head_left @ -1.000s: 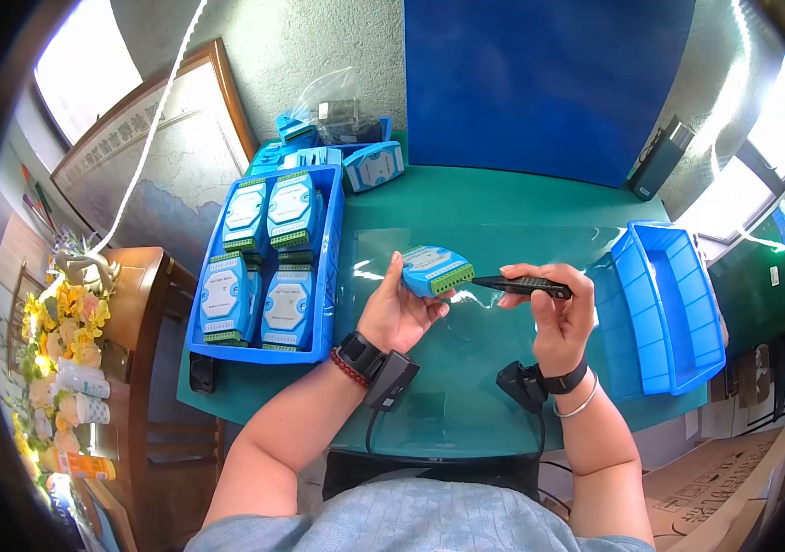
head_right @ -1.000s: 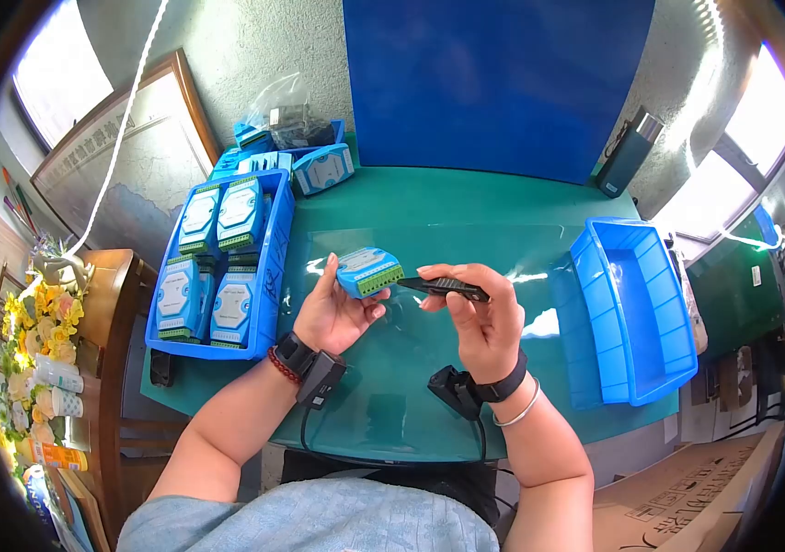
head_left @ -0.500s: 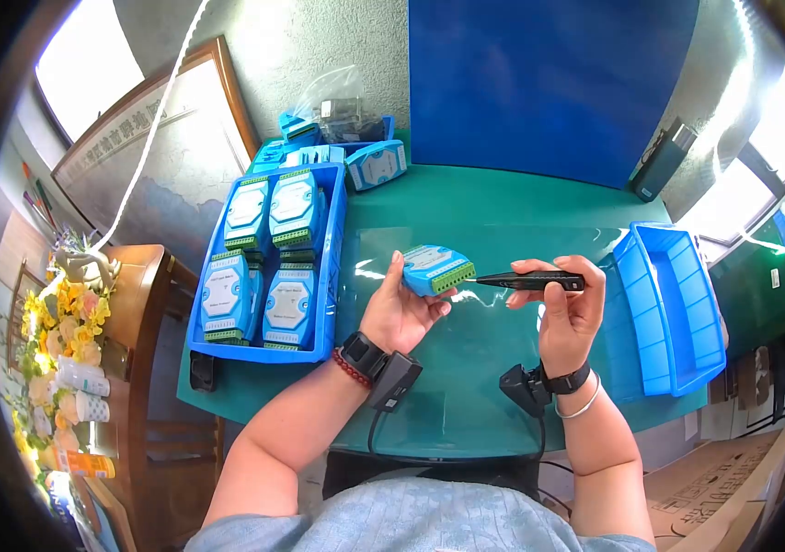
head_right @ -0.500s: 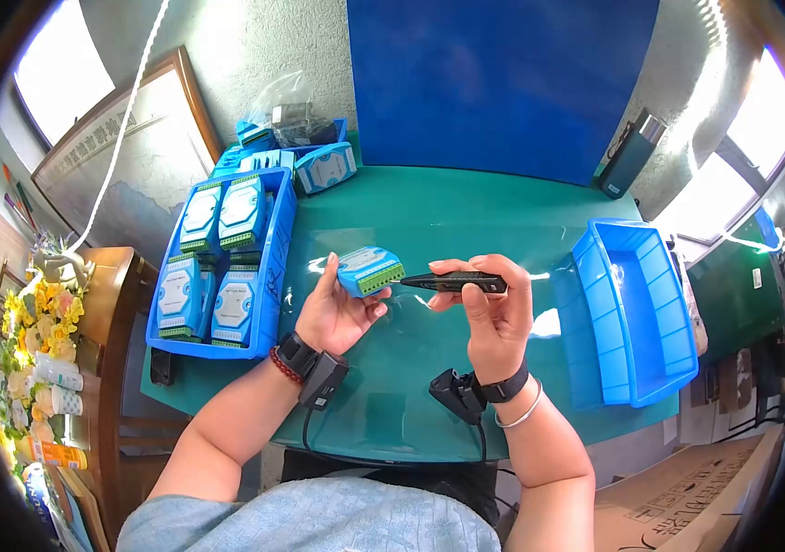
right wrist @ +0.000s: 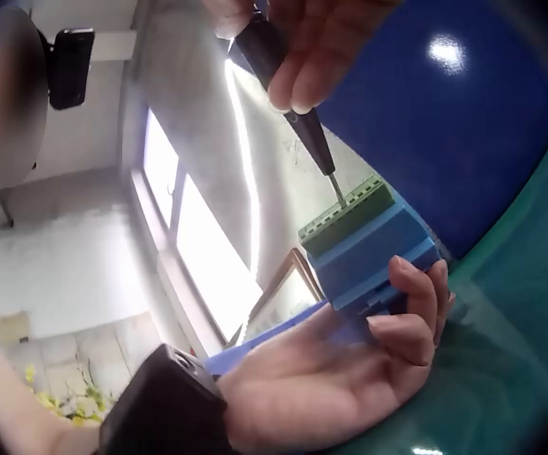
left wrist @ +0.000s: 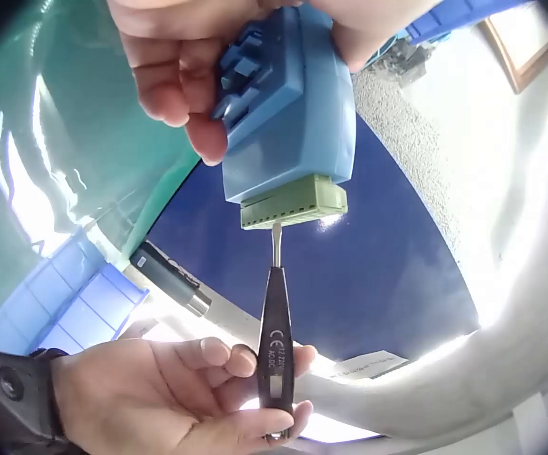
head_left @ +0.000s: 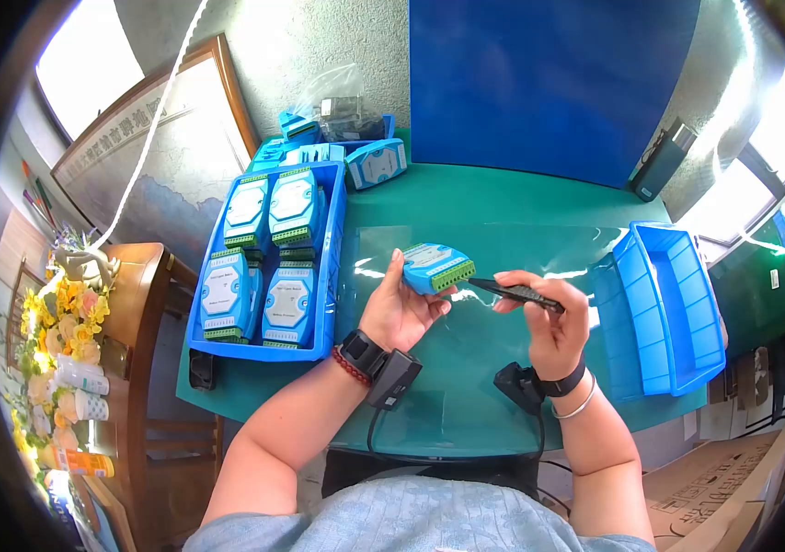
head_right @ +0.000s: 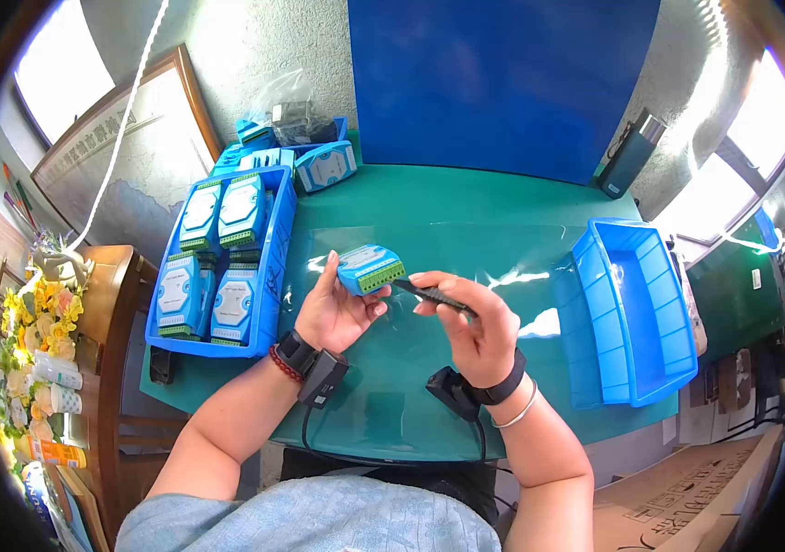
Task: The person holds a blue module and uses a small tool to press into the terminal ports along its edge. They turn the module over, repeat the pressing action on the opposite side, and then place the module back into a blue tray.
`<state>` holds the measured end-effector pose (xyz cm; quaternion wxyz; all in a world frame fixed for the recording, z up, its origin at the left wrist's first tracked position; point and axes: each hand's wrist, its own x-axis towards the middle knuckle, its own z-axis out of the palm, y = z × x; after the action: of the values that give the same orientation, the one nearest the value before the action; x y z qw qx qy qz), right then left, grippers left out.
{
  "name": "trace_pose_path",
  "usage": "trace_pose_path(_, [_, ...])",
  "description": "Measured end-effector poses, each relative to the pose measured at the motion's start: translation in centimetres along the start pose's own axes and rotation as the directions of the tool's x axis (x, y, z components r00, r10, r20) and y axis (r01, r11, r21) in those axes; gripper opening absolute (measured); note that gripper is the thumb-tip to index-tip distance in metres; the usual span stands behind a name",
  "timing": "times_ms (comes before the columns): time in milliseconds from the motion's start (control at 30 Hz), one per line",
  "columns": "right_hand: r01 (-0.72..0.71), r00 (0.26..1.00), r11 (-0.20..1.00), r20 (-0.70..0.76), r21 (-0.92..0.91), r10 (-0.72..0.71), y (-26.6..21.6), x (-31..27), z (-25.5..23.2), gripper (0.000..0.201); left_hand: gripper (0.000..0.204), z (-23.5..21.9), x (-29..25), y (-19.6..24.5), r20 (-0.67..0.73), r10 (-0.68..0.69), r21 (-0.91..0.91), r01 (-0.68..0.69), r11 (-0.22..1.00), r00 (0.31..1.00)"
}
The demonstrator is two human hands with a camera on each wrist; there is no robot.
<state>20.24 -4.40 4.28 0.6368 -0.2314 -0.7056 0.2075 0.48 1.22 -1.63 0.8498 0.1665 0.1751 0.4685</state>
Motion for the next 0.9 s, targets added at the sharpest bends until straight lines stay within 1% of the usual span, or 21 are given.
trace_pose_path(100, [0.088, 0.994, 0.992, 0.079, -0.087, -0.081, 0.10, 0.02, -0.09, 0.019, 0.056, -0.01, 0.01, 0.02, 0.006, 0.001, -0.003, -0.001, 1.000, 1.000])
trace_pose_path(133, [0.111, 0.991, 0.986, 0.088, -0.123, -0.101, 0.12, 0.04, -0.12, 0.020, 0.055, -0.12, 0.06, 0.02, 0.011, 0.000, -0.004, 0.000, 1.000, 1.000])
trace_pose_path(233, [0.130, 0.988, 0.982, 0.095, -0.135, -0.118, 0.18, 0.06, -0.19, 0.020, 0.054, -0.14, 0.08, 0.05, 0.016, 0.001, -0.002, -0.001, 1.000, 1.000])
trace_pose_path(367, [0.142, 0.986, 0.980, 0.105, -0.141, -0.127, 0.22, 0.05, -0.23, 0.020, 0.054, 0.02, 0.00, 0.06, 0.000, 0.003, 0.004, -0.003, 1.000, 1.000])
trace_pose_path(900, [0.146, 0.985, 0.977, 0.115, -0.155, -0.129, 0.14, 0.09, -0.28, 0.020, 0.055, 0.01, 0.02, 0.04, 0.005, 0.011, 0.002, -0.011, 1.000, 1.000])
